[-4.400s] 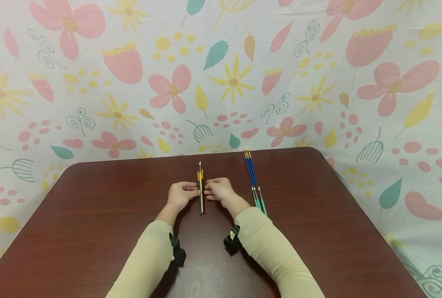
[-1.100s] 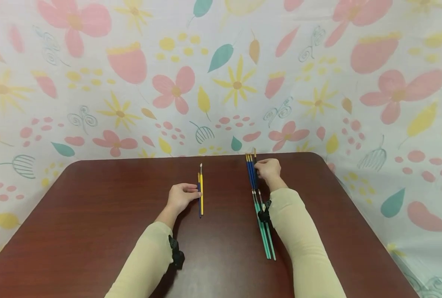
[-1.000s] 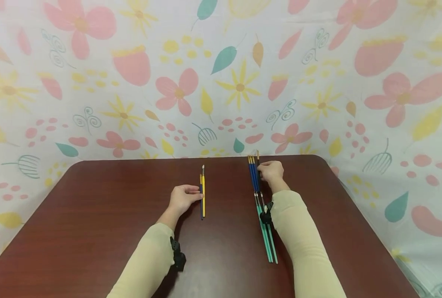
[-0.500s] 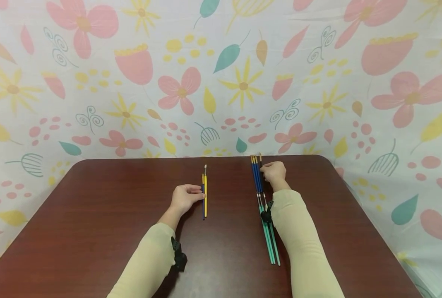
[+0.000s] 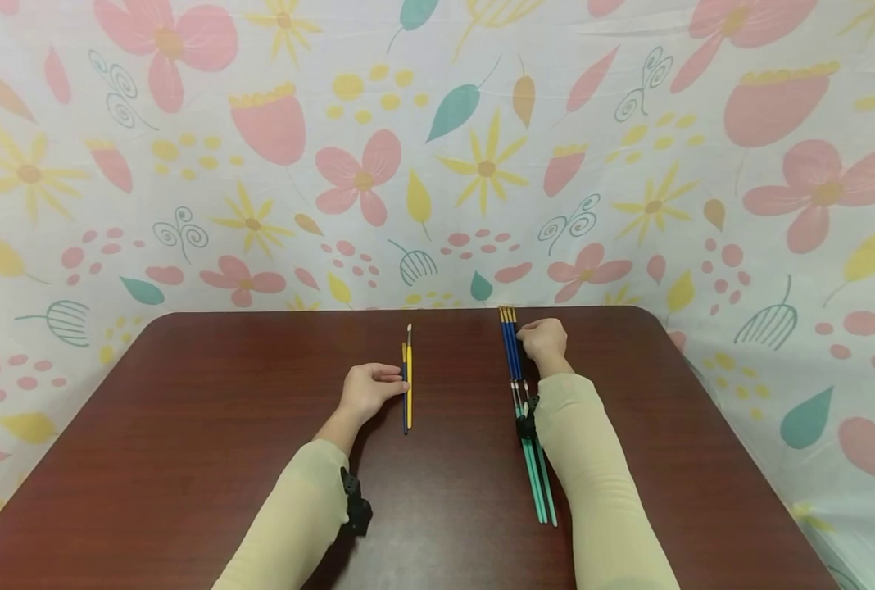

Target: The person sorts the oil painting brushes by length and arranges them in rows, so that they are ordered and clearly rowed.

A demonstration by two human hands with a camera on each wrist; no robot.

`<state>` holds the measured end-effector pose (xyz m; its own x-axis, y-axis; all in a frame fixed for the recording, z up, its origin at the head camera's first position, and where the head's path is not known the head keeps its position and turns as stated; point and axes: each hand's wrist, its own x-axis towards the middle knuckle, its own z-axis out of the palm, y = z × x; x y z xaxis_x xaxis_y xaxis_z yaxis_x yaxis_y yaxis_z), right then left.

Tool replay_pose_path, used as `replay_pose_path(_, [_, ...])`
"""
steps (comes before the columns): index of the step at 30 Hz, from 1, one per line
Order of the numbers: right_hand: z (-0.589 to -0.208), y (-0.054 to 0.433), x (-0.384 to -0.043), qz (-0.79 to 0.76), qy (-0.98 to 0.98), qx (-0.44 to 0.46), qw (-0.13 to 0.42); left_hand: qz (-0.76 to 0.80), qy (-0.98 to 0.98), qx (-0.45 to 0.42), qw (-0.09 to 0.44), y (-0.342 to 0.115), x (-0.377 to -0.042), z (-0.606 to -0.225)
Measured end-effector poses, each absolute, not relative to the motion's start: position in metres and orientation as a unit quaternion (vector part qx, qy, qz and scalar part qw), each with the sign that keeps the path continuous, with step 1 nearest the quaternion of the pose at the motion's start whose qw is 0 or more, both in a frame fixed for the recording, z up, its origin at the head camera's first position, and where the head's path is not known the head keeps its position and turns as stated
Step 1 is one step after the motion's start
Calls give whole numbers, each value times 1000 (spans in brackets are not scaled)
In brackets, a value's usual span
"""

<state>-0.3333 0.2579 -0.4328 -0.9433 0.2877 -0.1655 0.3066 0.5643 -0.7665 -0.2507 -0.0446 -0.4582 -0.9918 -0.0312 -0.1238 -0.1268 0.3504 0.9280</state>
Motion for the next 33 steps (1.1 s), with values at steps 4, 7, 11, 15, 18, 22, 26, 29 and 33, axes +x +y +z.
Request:
replay_pose_path(4, [-432, 257, -332, -439, 881, 174, 6, 565, 823, -45, 38, -45, -252, -459])
replay_pose_path(7, [-430, 257, -330, -443, 879, 175, 3, 569, 820, -48, 37, -46, -252, -459])
replay_pose_path(11, [-425, 256, -327, -453, 874, 175, -4, 573, 817, -50, 38, -46, -251, -460])
replay_pose_path(15, [-421, 254, -323, -473, 865, 168, -1, 577, 814, -50, 38, -46, -250, -459])
replay_pose_path(18, [-417, 251, -320, -495, 854, 160, 10, 576, 815, -53, 38, -45, -250, -458])
replay_pose_path(22, [-414, 247, -315, -515, 843, 150, 26, 567, 821, -53, 35, -45, -249, -458])
replay_pose_path(26, [-412, 243, -310, -522, 840, 142, 36, 570, 819, -54, 35, -44, -249, -458])
replay_pose_path(29, [-414, 241, -306, -524, 841, 132, 39, 572, 818, -54, 35, -43, -249, -458])
replay_pose_path(33, [-417, 239, -303, -524, 842, 122, 41, 567, 822, -51, 32, -42, -248, -459])
